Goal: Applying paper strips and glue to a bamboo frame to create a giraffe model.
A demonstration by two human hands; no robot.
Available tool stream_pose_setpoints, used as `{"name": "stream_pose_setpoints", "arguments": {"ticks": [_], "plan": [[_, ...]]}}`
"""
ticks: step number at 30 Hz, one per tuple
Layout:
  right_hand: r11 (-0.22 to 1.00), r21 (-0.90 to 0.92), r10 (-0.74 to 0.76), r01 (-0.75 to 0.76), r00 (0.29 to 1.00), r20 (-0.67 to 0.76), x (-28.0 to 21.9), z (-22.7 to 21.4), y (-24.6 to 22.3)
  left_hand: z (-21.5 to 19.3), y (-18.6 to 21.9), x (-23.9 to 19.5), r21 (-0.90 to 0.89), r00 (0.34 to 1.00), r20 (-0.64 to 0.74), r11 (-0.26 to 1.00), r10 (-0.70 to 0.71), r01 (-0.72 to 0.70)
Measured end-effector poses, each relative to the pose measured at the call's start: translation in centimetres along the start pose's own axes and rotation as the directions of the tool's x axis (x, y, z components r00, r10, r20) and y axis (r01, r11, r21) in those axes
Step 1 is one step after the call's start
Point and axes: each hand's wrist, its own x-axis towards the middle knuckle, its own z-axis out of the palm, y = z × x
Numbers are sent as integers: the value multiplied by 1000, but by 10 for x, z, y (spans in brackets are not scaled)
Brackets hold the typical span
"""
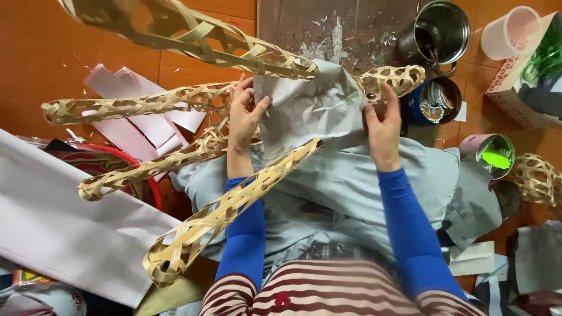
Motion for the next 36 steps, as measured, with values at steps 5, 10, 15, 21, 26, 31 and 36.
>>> {"name": "stream_pose_setpoints", "arguments": {"ticks": [5, 10, 15, 21, 26, 31, 36], "plan": [[974, -206, -147, 95, 956, -255, -19, -4, -32, 5, 18, 1, 59, 999, -8, 997, -39, 39], [901, -420, -186, 112, 973, -139, -4, -5, -57, 9, 8, 3, -163, 997, -11, 984, -76, 73], [689, -614, -502, 386, 865, -20, 4, 7, -105, 8, -3, 0, 81, 997, -50, 995, 64, -60], [367, -805, -24, 467, 869, 494, 38, 42, -154, 11, 14, 1, 55, 998, -68, 998, -4, 8], [347, -815, 131, 464, 836, 532, 56, 38, -148, 16, 9, 3, 251, 989, -129, 967, 73, -39], [422, -782, 226, 459, 782, 581, 67, 42, -152, 21, 8, 5, 335, 979, -165, 940, 120, -58], [457, -793, 305, 403, 766, 566, 69, 48, -151, 18, -7, 2, 401, 980, -163, 915, 115, -41]]}}
